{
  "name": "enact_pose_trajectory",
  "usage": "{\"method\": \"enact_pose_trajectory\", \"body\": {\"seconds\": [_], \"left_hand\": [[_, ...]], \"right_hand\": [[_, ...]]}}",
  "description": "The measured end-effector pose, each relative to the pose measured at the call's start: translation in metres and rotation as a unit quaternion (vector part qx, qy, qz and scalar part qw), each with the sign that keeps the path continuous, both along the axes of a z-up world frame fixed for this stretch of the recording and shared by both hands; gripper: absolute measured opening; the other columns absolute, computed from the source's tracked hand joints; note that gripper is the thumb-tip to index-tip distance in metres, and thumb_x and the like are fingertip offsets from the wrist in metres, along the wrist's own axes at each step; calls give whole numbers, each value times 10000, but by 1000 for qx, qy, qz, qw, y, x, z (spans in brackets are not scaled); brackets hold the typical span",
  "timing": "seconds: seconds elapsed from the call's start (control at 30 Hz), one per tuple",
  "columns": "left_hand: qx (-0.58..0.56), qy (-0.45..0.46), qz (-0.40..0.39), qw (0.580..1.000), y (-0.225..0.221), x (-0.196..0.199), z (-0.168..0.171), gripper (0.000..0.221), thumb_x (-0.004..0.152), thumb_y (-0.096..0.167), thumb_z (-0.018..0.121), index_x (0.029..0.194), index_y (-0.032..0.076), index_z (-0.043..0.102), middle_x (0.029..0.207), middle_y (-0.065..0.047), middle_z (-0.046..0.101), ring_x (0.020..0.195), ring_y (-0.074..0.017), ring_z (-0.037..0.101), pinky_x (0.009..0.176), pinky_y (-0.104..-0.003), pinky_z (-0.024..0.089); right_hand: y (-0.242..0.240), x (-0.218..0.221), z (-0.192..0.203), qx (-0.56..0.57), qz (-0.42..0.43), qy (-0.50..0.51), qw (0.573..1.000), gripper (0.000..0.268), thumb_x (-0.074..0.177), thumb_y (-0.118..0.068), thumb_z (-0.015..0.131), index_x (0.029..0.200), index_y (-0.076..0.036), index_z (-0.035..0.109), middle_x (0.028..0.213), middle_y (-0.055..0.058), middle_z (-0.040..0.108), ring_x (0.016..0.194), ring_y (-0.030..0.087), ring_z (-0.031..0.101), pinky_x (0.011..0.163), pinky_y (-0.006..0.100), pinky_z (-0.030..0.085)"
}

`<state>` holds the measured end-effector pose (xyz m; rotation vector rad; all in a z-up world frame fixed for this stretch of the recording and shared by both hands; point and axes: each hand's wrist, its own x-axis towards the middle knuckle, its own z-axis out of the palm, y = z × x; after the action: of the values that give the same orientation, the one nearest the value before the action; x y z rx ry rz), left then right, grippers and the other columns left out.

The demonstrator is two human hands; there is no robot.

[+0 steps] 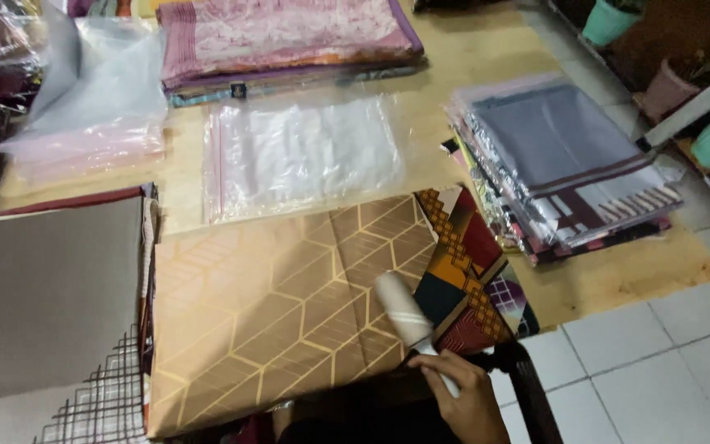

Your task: Using a lint roller to remove lint and debris from a piece of patterned fabric on a work table.

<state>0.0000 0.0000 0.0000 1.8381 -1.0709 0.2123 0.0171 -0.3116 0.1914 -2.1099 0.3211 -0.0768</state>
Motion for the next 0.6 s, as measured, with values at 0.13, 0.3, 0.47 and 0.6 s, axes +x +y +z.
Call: {"method": "enact_pose_trajectory", "body": {"seconds": [0.13, 0.3, 0.47, 0.6], "left_hand": [[3, -3, -4, 1000, -17, 98, 58, 485, 890, 237, 762, 1329, 174, 567, 1405, -88, 615, 1351, -295, 548, 1172, -544, 264], [41, 126, 22, 991, -83, 232, 227, 45, 1068, 100, 466, 1028, 118, 475, 880, -76, 537, 778, -183, 544, 702, -327, 562], [159, 56, 96, 981, -88, 294, 179, 421, 1087, 398, 253, 954, 108, 527, 760, -54, 545, 672, -184, 530, 665, -354, 512], [128, 107, 93, 982, -93, 286, 196, 474, 1038, 424, 209, 966, 130, 573, 826, -45, 629, 718, -166, 579, 790, -388, 530]], "right_hand": [[-37, 3, -18, -51, -59, -44, 996, 233, 862, -101, 709, 1020, -192, 854, 1072, 25, 848, 966, 177, 789, 877, 312, 594], [-37, 5, 16, -41, -205, 51, 977, 230, 940, -125, 640, 1097, -147, 806, 1185, 69, 799, 987, 200, 750, 809, 343, 612], [9, -1, -12, -9, -26, -121, 992, 200, 893, -119, 665, 967, -132, 850, 915, 54, 831, 810, 169, 791, 745, 288, 585], [5, 8, -8, 3, 12, 14, 1000, 256, 832, -120, 752, 998, -251, 897, 1038, 30, 841, 878, 172, 815, 751, 286, 599]]}}
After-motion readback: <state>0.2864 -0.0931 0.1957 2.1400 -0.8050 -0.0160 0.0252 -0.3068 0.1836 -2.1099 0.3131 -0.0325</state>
